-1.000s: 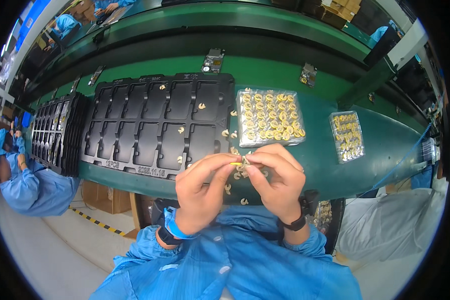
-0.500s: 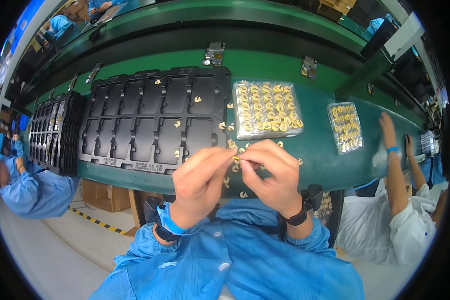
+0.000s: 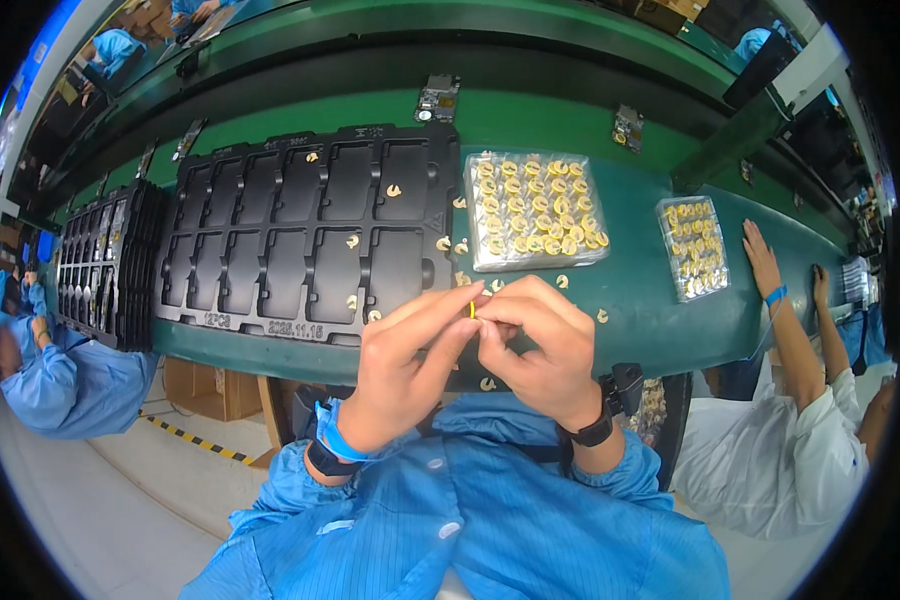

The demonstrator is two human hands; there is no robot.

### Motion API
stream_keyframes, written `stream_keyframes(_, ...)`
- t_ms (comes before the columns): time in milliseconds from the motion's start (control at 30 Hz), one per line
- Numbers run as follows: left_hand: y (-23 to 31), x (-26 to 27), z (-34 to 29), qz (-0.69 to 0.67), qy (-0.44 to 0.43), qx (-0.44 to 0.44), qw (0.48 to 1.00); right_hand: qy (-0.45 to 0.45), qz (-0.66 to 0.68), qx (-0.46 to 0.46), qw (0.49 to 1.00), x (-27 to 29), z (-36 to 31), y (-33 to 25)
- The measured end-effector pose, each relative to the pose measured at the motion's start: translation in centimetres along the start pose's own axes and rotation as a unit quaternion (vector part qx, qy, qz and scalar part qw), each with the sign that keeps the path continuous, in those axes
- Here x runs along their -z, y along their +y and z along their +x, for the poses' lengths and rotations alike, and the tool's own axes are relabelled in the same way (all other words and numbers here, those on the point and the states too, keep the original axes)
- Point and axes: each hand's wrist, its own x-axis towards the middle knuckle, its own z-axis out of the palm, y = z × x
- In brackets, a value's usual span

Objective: Assembling small components onto electronic circuit boards on a factory production line.

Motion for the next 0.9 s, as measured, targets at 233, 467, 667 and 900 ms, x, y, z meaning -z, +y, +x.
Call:
stream_keyframes(233, -0.3, 0.2, -0.4, -0.058, -0.023, 0.056, 0.996, 0.010, -0.004, -0.006, 1.000, -0.5, -0.5, -0.3)
stream_keyframes(467, -1.7, -0.2, -1.3, -0.257, 0.058, 0.113, 0.958, 0.016, -0.005, 0.035, 0.999, -0.9, -0.3, -0.5)
stream_keyframes(667, -2.0, 0.4, -1.7, -0.202, 0.071, 0.068, 0.974, -0.024, -0.027, 0.074, 0.997, -0.4, -0.1, -0.3)
stream_keyframes(900, -1.3, 1.0, -1.6, -0.168, 0.051, 0.027, 0.984, -0.014, -0.030, 0.114, 0.993, 0.0, 0.2, -0.8)
